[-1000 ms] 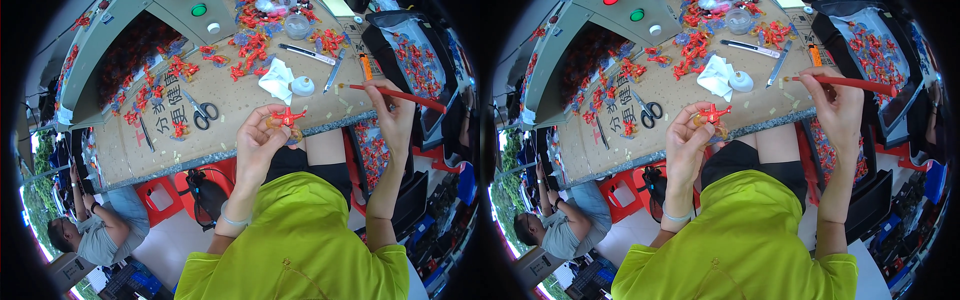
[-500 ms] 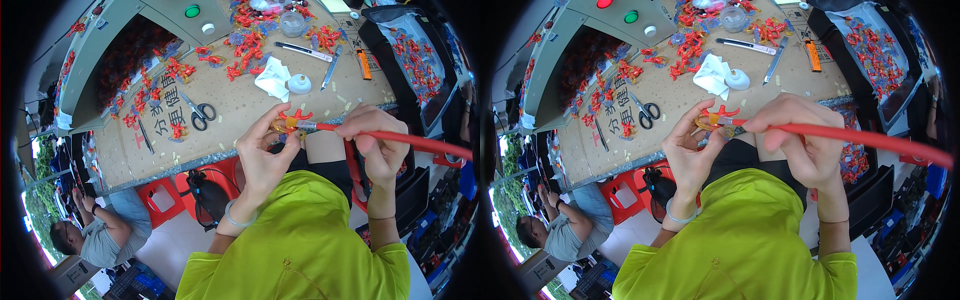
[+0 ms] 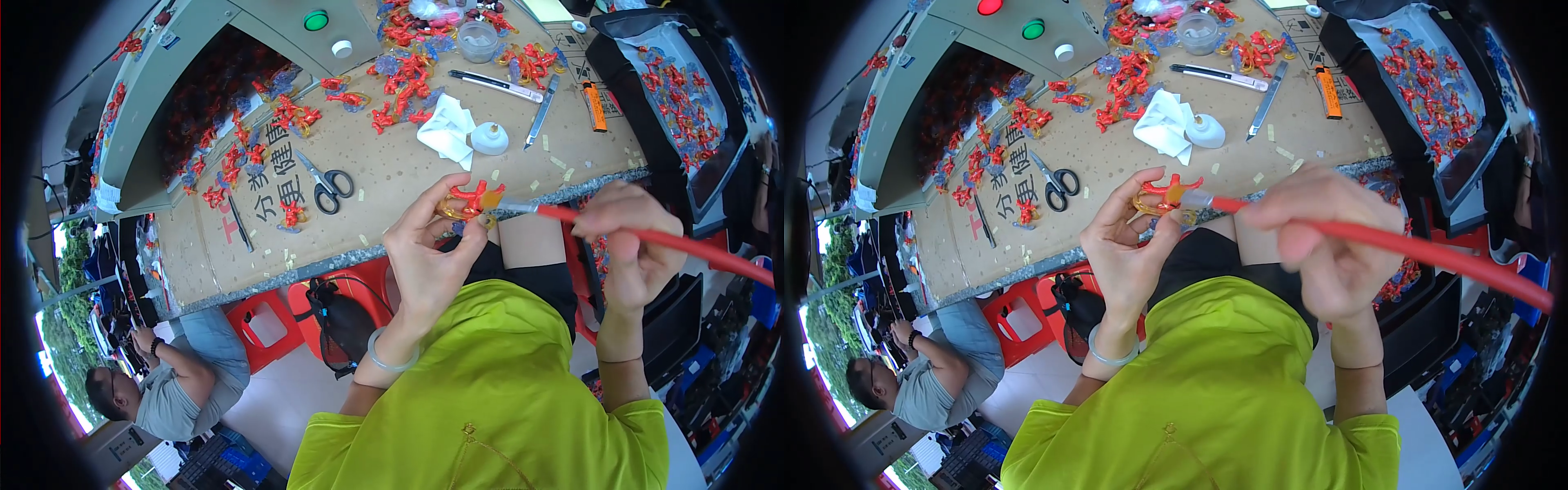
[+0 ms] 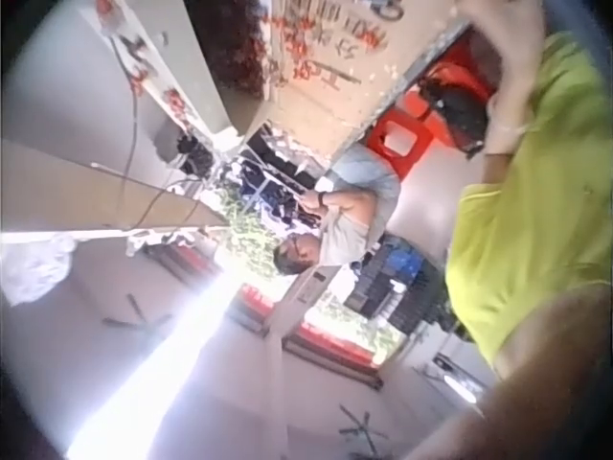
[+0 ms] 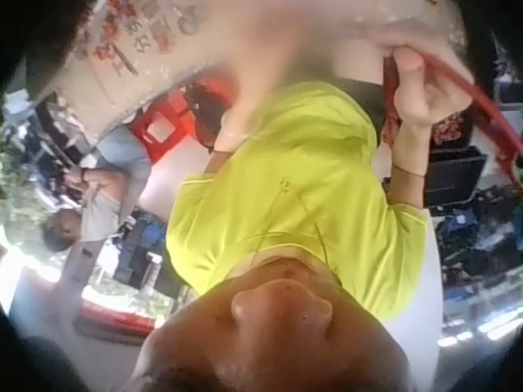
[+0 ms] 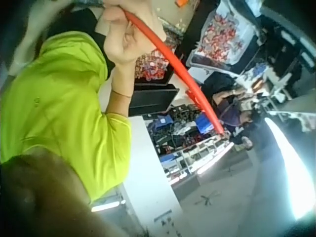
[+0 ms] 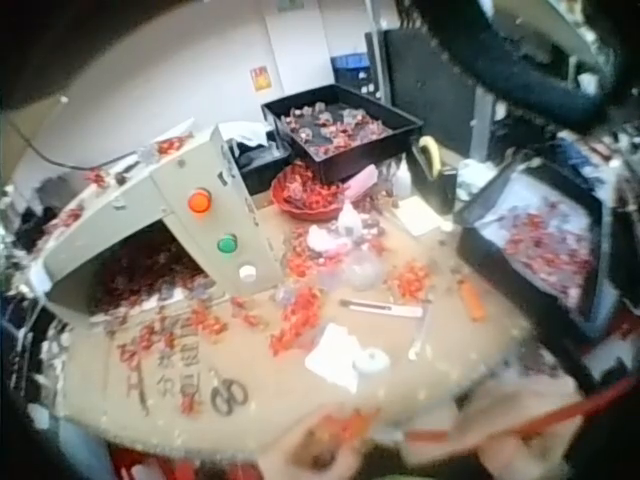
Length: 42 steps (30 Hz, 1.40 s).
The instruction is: The person assembles small red plastic figurines by applying glue from a bottle and detailing them with a brush, attaching small plastic parts at a factory workbench.
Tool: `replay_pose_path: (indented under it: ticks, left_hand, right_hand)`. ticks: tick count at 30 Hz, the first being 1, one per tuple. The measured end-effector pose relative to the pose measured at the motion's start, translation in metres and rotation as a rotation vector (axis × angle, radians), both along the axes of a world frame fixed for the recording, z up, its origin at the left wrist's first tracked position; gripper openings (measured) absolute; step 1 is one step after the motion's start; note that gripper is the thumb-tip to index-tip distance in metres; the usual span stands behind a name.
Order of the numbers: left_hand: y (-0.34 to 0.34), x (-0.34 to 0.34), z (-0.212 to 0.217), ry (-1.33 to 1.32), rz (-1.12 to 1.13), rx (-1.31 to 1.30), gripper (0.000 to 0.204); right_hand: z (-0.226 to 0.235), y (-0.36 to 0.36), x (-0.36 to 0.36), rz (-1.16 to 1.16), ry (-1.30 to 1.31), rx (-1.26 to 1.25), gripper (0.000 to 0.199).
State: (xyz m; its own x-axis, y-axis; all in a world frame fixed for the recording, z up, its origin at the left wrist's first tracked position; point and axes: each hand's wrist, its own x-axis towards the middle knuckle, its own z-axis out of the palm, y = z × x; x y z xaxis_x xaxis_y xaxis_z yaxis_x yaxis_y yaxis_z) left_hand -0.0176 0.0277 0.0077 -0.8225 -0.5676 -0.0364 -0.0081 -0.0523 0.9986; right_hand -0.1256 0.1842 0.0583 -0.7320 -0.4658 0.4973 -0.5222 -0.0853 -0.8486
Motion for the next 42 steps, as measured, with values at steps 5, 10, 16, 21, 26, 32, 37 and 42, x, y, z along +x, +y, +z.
replay_pose_path:
  ticks: [5, 10, 16, 21, 26, 32, 37, 42]
  left_hand:
    - [0.003, -0.003, -0.002, 0.029, 0.013, 0.046, 0.042]
    - [0.004, -0.001, -0.002, 0.047, 0.034, 0.009, 0.043]
    - [0.003, -0.002, 0.001, 0.081, 0.023, -0.013, 0.044]
    - [0.006, -0.002, 0.002, 0.072, -0.014, 0.004, 0.043]
    - [0.007, -0.004, -0.002, 0.042, 0.027, -0.110, 0.044]
    - [0.006, -0.005, -0.006, 0.050, 0.046, -0.320, 0.048]
    - [0.008, -0.005, -0.008, 0.082, 0.091, -0.365, 0.048]
    - [0.008, -0.005, -0.007, 0.084, 0.102, -0.490, 0.048]
  right_hand:
    - [-0.003, -0.003, 0.002, -0.009, 0.127, 0.091, 0.014]
    - [-0.003, -0.005, 0.006, 0.052, 0.044, -0.077, 0.014]
    - [-0.005, 0.002, 0.001, -0.079, 0.045, 0.033, 0.009]
    - [-0.013, -0.008, 0.002, -0.132, -0.088, -0.003, 0.018]
    - [-0.007, 0.002, 0.004, 0.035, -0.076, -0.023, 0.049]
    - [-0.015, 0.006, 0.005, 0.032, -0.088, -0.071, 0.045]
    - [-0.009, 0.012, 0.008, -0.153, 0.161, 0.224, 0.029]
    - [-0.005, -0.003, 0.019, -0.072, 0.054, -0.052, 0.020]
